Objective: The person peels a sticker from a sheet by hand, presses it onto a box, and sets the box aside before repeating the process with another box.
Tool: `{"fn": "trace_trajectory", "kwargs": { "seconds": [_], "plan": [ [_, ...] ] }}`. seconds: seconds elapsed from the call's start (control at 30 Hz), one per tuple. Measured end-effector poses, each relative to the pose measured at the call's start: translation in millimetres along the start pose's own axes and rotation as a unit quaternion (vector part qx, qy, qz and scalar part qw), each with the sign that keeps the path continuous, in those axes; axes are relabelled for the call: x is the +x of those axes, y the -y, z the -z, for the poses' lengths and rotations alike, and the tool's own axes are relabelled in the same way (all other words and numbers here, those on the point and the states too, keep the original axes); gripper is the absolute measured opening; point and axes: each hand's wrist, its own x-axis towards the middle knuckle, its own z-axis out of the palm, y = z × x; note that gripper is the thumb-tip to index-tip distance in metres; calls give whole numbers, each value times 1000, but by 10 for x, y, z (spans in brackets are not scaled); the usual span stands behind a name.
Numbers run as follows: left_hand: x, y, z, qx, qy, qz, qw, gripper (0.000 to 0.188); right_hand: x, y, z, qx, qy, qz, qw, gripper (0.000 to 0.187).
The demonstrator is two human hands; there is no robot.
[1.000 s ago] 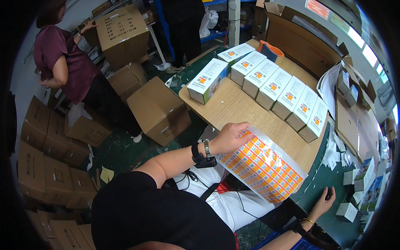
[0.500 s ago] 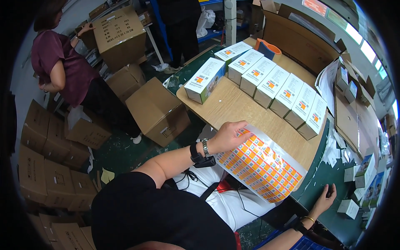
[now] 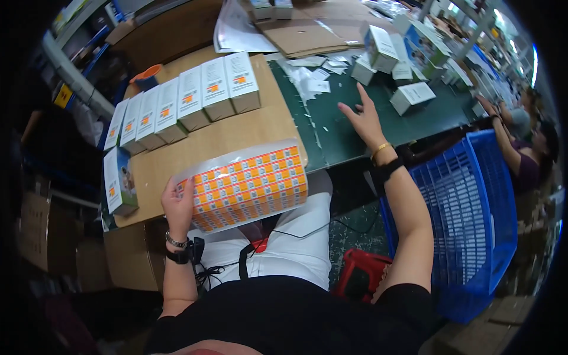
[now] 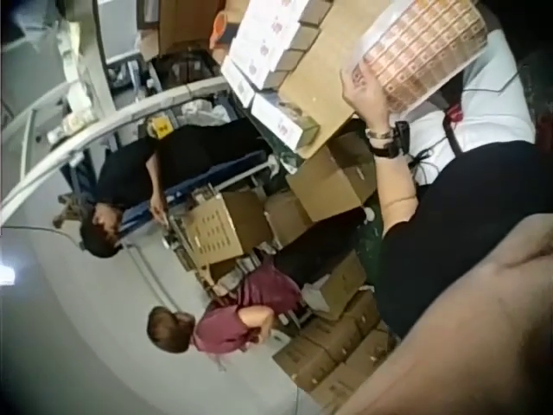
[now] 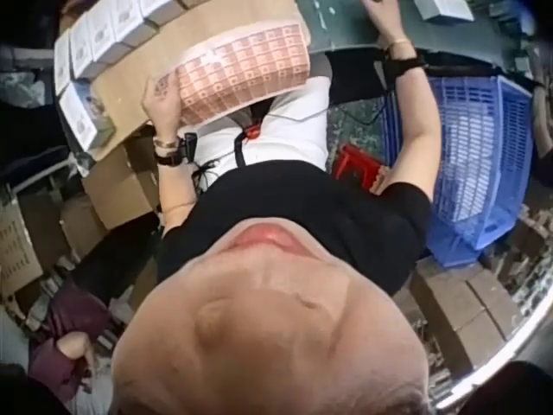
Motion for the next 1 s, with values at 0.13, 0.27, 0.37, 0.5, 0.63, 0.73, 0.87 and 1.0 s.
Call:
{"fn": "trace_trajectory", "kwargs": {
  "seconds": [0.13, 0.27, 0.37, 0.5, 0.63, 0.73, 0.87, 1.0],
  "plan": [
    [-54, -65, -29, 2, 1, 16, 1000, 16, 325, -97, 158, -129, -67, 110, 983, 87],
    [-87, -96, 7, 8, -9, 13, 1000, 16, 655, -13, 161, -310, -136, 85, 937, 89],
    [-59, -53, 29, 7, -7, 15, 1000, 16, 990, -1, 261, -367, -163, 72, 913, 89],
    [-19, -42, -7, -15, -16, 18, 1000, 14, 1384, -4, 484, -424, -175, 18, 888, 87],
    [-50, -5, 30, -24, -22, 16, 999, 14, 1360, 102, 315, -385, -157, -26, 909, 77],
    [-17, -13, -3, -22, -9, 16, 1000, 14, 1245, -210, 523, -437, -270, -5, 858, 69],
    [-62, -35, 38, -5, -12, 17, 1000, 14, 865, -225, 656, -455, -243, -208, 831, 53],
    [-47, -5, 20, -13, -21, 8, 1000, 15, 597, -625, 892, -528, -131, -100, 833, 43]
  ]
}}
